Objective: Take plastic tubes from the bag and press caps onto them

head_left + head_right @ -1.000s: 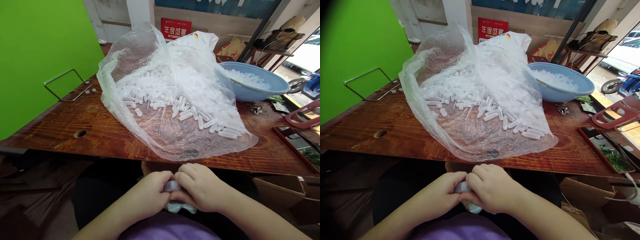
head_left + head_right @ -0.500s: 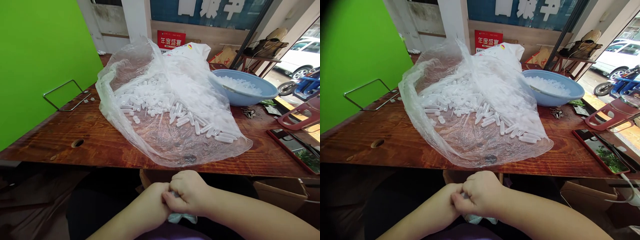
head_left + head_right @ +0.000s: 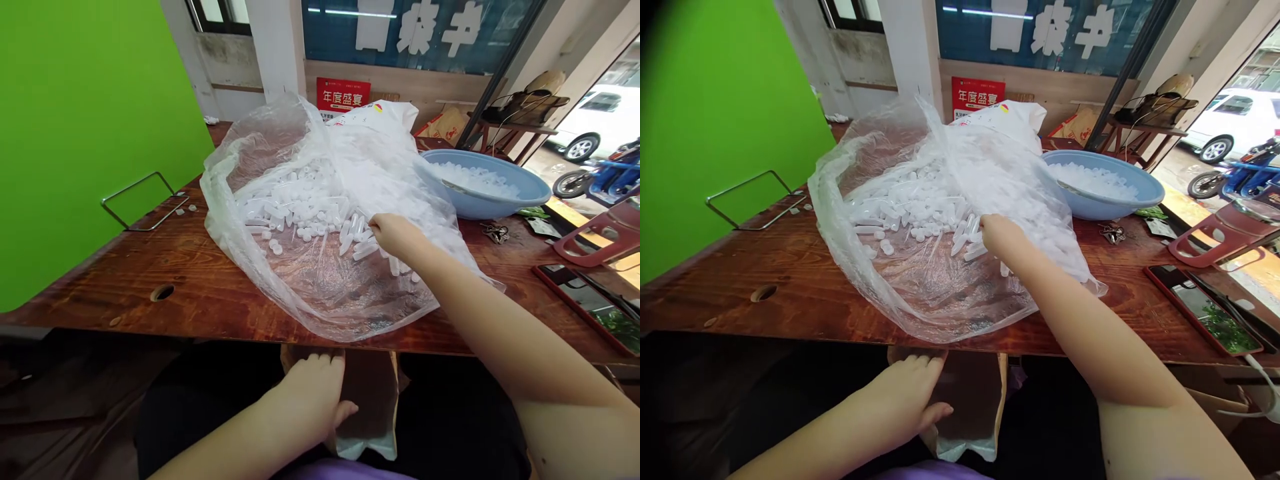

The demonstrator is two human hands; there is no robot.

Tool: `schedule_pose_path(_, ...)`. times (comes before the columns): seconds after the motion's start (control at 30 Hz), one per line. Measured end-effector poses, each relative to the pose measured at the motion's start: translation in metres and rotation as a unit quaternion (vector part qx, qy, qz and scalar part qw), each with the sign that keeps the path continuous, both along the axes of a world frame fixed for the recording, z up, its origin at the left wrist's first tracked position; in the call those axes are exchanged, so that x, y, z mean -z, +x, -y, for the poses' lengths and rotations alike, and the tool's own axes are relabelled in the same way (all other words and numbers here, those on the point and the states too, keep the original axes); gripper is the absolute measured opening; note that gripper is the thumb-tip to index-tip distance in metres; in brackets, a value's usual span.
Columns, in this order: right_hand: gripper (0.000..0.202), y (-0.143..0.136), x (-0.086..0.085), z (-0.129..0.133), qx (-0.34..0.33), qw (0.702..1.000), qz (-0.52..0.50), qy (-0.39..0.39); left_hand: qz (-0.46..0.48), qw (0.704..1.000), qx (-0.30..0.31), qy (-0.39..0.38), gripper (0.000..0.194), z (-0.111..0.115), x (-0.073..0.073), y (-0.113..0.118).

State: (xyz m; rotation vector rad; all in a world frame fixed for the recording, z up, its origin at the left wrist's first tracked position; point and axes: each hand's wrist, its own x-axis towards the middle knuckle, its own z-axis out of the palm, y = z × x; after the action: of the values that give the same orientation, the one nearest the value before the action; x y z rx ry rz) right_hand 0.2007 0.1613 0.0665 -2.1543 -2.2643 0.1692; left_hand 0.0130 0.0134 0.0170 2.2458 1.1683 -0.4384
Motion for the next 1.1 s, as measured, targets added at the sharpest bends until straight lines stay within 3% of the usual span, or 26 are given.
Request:
schedule_pose_path(0.07,0.02,0.002,0.006,-0.029,0.018,0.999,0.016,-0.021,0.007,0.999,0.047,0.015,0.034,-0.007,-0.017,0.004)
schedule_pose_path(0.13,0.018,0.0,0.014,-0.048,0.033,0.998,0.029,-0.041,0.064,0.995,0.055,0.054,0.034,-0.026,-0.038,0.011)
schedule_pose_path(0.23,0.022,-0.006,0.024,-0.063,0.047,0.996,0.039,-0.065,0.067,0.978,-0.038,0.196,0.033,-0.076,-0.059,0.029)
schedule_pose_path(0.3,0.024,-0.009,0.027,-0.066,0.049,0.996,0.037,-0.069,0.022,0.966,-0.09,0.24,0.029,-0.114,-0.059,0.044)
schedule_pose_path(0.37,0.024,-0.011,0.027,-0.063,0.043,0.997,0.025,-0.054,0.002,0.963,-0.108,0.247,0.028,-0.145,-0.05,0.056)
schedule_pose_path(0.47,0.02,-0.008,0.022,-0.047,0.024,1.0,-0.007,-0.006,-0.016,0.961,-0.119,0.248,0.028,-0.166,-0.032,0.064)
schedule_pose_path(0.57,0.025,-0.003,0.018,-0.016,0.01,0.998,-0.046,0.043,-0.015,0.961,-0.111,0.254,0.031,-0.158,-0.023,0.058)
schedule_pose_path(0.67,0.025,0.0,0.02,0.029,-0.026,0.987,-0.14,0.073,0.0,0.961,-0.091,0.262,0.031,-0.132,-0.023,0.043)
schedule_pose_path(0.73,0.022,-0.001,0.026,0.062,-0.089,0.944,-0.3,0.108,0.03,0.962,-0.073,0.26,0.028,-0.108,-0.024,0.032)
schedule_pose_path(0.8,0.019,-0.004,0.034,0.091,-0.15,0.896,-0.395,0.138,0.1,0.966,-0.055,0.234,0.024,-0.083,-0.024,0.021)
schedule_pose_path(0.97,0.019,-0.008,0.041,0.14,-0.267,0.839,-0.467,0.085,0.261,0.96,-0.096,0.044,0.012,-0.031,-0.019,0.002)
schedule_pose_path(1.1,0.022,-0.006,0.032,0.16,-0.366,0.799,-0.476,0.025,0.322,0.914,-0.137,-0.205,0.016,-0.011,-0.017,-0.005)
